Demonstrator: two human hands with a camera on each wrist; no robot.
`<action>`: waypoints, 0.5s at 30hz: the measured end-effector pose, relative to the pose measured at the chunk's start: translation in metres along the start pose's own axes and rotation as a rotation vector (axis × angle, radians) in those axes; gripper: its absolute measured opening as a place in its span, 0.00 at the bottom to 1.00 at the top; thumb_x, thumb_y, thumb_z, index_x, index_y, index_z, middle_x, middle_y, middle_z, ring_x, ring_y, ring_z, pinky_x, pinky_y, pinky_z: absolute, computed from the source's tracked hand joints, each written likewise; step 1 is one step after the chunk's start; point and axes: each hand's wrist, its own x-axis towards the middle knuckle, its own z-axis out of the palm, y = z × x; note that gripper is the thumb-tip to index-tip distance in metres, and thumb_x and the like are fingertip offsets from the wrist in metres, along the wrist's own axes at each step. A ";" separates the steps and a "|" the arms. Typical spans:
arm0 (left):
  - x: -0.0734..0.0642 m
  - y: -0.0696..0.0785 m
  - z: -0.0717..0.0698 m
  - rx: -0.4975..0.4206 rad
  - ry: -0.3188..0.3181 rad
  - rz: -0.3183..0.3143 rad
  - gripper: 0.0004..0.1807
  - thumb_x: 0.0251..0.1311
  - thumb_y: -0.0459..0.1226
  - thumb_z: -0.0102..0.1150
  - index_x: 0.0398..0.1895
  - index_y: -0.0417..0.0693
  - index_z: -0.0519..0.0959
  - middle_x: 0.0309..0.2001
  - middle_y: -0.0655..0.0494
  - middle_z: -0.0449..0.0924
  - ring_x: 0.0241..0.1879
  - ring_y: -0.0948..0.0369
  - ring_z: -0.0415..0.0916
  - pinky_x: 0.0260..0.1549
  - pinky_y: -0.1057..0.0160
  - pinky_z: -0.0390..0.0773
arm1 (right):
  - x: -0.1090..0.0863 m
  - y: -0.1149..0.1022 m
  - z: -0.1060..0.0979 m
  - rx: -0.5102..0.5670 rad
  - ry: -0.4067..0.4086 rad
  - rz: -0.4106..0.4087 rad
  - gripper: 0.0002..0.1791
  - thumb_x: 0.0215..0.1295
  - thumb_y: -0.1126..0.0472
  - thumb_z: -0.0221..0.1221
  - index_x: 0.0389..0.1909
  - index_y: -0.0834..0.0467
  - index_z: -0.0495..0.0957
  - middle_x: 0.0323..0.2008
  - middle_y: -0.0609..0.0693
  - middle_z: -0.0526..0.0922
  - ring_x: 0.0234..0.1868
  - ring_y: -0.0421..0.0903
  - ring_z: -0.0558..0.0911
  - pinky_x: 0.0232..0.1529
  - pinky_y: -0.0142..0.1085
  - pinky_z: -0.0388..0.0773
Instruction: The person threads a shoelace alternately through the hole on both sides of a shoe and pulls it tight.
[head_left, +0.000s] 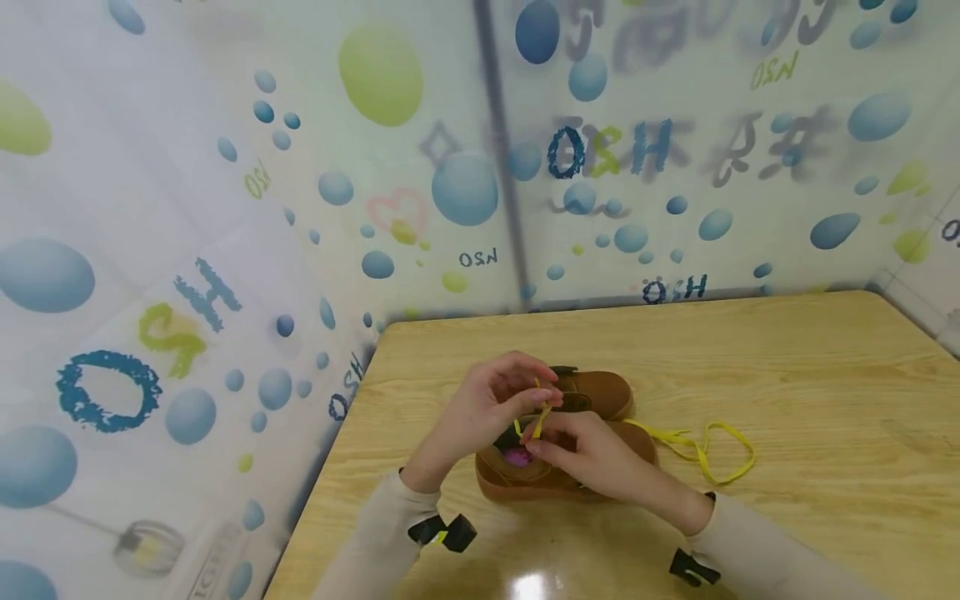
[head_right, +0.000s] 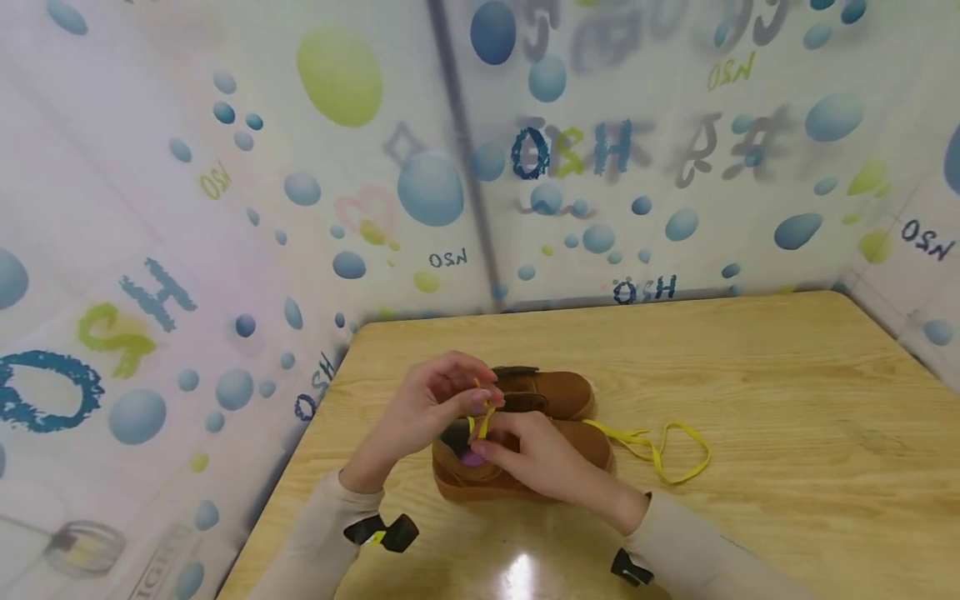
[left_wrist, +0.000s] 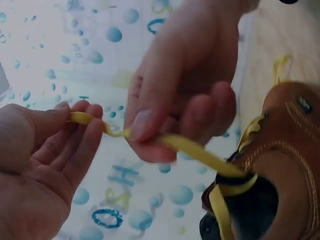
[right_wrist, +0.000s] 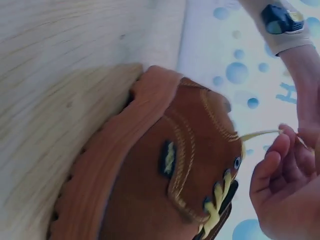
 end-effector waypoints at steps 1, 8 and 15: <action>0.000 -0.002 0.000 0.051 0.002 0.005 0.13 0.68 0.35 0.57 0.53 0.39 0.77 0.45 0.40 0.85 0.45 0.56 0.85 0.44 0.57 0.84 | 0.002 -0.001 0.000 0.026 0.000 0.017 0.07 0.72 0.55 0.57 0.37 0.53 0.80 0.21 0.48 0.77 0.19 0.31 0.68 0.20 0.29 0.69; -0.019 -0.036 -0.007 0.689 -0.139 -0.107 0.23 0.57 0.44 0.70 0.56 0.54 0.79 0.52 0.56 0.77 0.49 0.59 0.72 0.49 0.59 0.78 | -0.001 -0.003 -0.009 0.106 0.125 0.102 0.11 0.74 0.58 0.54 0.36 0.59 0.81 0.23 0.51 0.77 0.19 0.46 0.73 0.21 0.35 0.75; -0.012 -0.051 -0.006 0.726 -0.053 -0.185 0.09 0.65 0.44 0.62 0.34 0.51 0.85 0.40 0.57 0.80 0.39 0.61 0.74 0.40 0.66 0.75 | -0.002 -0.006 -0.006 0.138 0.076 0.088 0.10 0.74 0.57 0.54 0.43 0.56 0.82 0.30 0.56 0.82 0.22 0.46 0.75 0.22 0.36 0.76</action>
